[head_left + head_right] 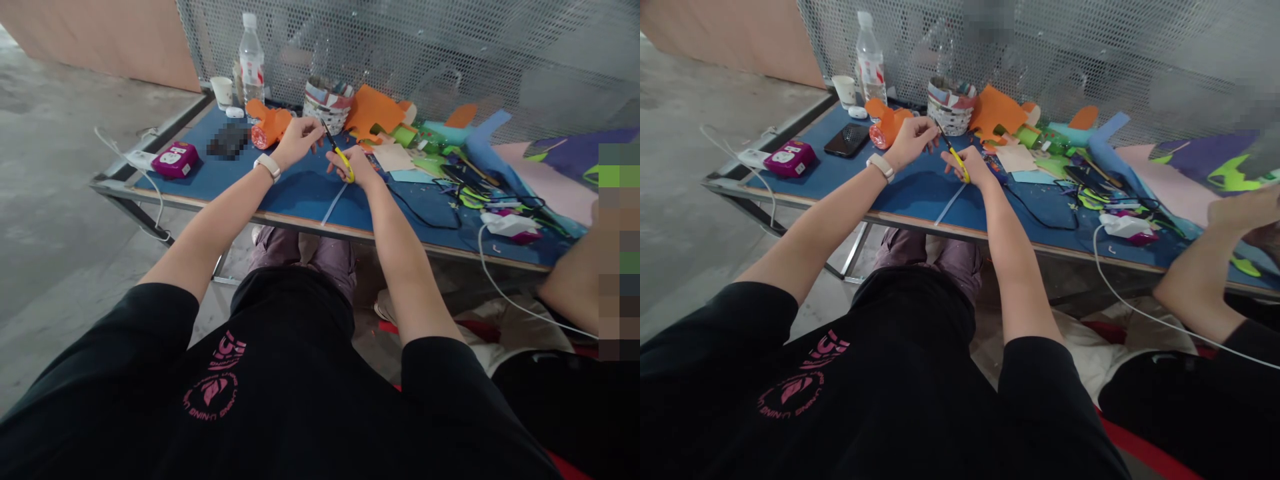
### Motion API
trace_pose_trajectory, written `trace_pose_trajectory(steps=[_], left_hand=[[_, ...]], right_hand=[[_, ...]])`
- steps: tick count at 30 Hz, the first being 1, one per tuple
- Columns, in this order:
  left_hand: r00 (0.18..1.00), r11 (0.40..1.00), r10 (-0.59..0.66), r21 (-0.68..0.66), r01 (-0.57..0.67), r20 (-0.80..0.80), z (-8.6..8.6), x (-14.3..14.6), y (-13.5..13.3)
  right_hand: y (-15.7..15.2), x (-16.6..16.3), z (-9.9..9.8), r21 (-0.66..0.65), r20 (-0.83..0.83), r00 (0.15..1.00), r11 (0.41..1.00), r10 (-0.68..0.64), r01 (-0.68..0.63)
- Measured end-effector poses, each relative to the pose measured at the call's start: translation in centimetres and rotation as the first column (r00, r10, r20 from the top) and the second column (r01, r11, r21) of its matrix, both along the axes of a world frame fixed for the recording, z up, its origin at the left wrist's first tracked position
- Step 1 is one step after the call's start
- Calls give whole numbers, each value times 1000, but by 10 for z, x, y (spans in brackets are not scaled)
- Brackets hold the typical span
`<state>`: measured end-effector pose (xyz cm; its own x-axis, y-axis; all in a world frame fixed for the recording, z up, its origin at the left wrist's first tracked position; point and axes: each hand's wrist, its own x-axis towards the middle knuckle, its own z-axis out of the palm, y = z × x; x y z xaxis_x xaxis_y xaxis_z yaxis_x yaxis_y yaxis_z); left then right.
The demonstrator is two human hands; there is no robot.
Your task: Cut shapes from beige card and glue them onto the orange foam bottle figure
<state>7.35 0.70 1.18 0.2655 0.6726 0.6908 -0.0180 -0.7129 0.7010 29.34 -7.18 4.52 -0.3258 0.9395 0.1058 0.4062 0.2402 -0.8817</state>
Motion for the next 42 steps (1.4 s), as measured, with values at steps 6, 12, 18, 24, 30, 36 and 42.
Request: trace_pose_trajectory(steps=[6, 12, 18, 24, 30, 36, 42], left_hand=[[997, 996, 64, -61, -61, 45, -11, 2, 18], [999, 999, 43, 7, -43, -18, -21, -2, 34], [993, 992, 119, -43, -118, 16, -19, 0, 30], [994, 996, 93, -15, -93, 59, -12, 4, 20], [985, 985, 170, 22, -170, 7, -16, -1, 29], [970, 975, 213, 35, -218, 119, -22, 3, 31], [985, 984, 165, 65, -168, 57, -14, 2, 19]], right_hand=[[-2, 0, 0, -8, 11, 1000, 1000, -10, 10], [-3, -2, 2, -2, 9, 1000, 1000, -25, 25], [4, 0, -5, 30, 2, 1000, 999, -17, 17], [16, 4, -16, 55, 1, 997, 996, 73, -72], [14, 0, -17, 57, -11, 996, 994, 94, -93], [11, -10, -18, 52, -10, 999, 998, 30, -30], [24, -7, -32, 128, -45, 994, 988, 95, -89]])
